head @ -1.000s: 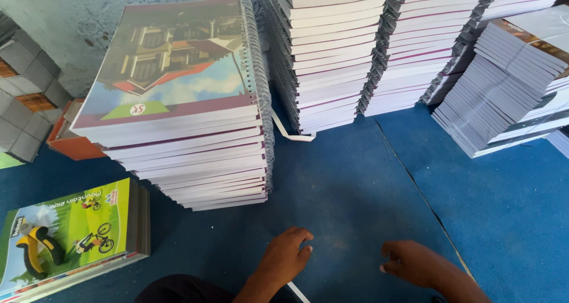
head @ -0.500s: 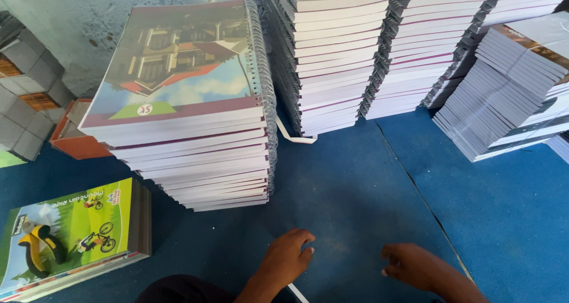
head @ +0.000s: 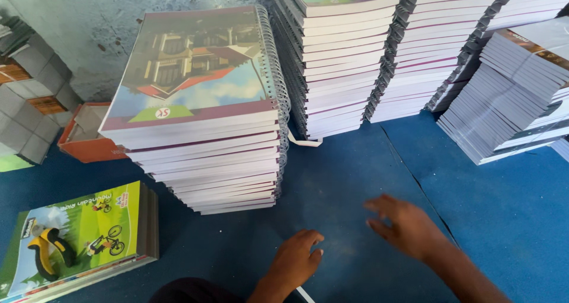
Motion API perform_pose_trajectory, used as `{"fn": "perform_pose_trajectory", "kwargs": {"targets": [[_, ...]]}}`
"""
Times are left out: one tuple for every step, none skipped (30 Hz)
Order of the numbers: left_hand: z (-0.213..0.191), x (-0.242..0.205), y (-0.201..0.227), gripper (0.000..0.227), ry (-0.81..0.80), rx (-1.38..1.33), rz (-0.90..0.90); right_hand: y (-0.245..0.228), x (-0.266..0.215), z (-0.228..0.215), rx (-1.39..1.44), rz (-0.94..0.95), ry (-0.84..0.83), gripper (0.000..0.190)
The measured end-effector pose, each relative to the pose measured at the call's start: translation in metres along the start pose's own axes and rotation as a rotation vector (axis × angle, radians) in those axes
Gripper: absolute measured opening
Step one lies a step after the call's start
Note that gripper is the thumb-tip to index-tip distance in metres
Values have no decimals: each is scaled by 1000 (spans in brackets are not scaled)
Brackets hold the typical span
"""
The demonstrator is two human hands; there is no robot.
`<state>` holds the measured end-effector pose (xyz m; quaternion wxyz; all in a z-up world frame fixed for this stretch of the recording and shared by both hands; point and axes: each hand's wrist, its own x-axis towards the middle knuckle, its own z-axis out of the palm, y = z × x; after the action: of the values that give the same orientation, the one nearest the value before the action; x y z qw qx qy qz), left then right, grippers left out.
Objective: The person picks spiral-bound notebooks from a stack, places them on the floor, and writes on the cover with a black marker. After marking, the notebook is moved to a separate stack. This process is repeated for several notebooks.
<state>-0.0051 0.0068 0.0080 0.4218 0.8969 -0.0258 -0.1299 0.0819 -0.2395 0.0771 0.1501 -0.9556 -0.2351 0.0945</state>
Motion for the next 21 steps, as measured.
{"fn": "perform_pose_trajectory", "kwargs": {"targets": [[-1, 1, -1, 31, -3, -4, -5, -10, 6, -7, 41, -43, 78, 44], [0, 1, -2, 31, -6, -11, -10, -18, 11, -15, 80, -85, 156, 45], [0, 2, -2, 32, -10, -17, -15, -28, 16, -22, 119, -126, 234, 45], [1, 3, -3, 33, -13, -12, -19, -38, 22, -29, 174, -136, 276, 43], [1, 3, -3, 34, -15, -7, -24, -49, 27, -36, 228, -146, 318, 41], [2, 4, -4, 34, -16, -2, -28, -59, 32, -43, 282, -157, 360, 39], [2, 4, -4, 34, -17, -5, -27, -70, 35, -51, 354, -209, 426, 35], [3, 5, -5, 34, -18, -8, -26, -80, 38, -59, 426, -260, 492, 31], [3, 4, -5, 34, -19, -12, -24, -91, 40, -67, 497, -311, 557, 27], [4, 4, -5, 34, -4, -15, -13, -102, 42, -74, 554, -295, 562, 24], [4, 3, -5, 34, 11, -18, -1, -113, 43, -81, 611, -279, 567, 20], [3, 2, -3, 34, 27, -19, 11, -124, 45, -87, 669, -263, 573, 18], [1, 1, -2, 33, 61, -30, 47, -134, 46, -94, 701, -279, 575, 20], [-1, -1, 1, 32, 96, -43, 83, -144, 46, -99, 732, -295, 575, 23], [-5, -3, 5, 31, 131, -55, 119, -153, 48, -104, 763, -312, 575, 26], [-9, -7, 10, 29, 230, -58, 223, -161, 49, -109, 798, -339, 571, 28], [-14, -12, 15, 27, 329, -60, 327, -168, 50, -112, 833, -366, 566, 29], [-20, -18, 22, 25, 427, -61, 429, -174, 52, -115, 869, -392, 561, 30], [-29, -23, 28, 24, 490, -39, 480, -179, 53, -117, 866, -378, 556, 31], [-39, -26, 36, 23, 551, -18, 531, -182, 54, -120, 862, -362, 550, 33], [-49, -31, 44, 21, 612, 3, 581, -186, 55, -120, 858, -346, 543, 34]]}}
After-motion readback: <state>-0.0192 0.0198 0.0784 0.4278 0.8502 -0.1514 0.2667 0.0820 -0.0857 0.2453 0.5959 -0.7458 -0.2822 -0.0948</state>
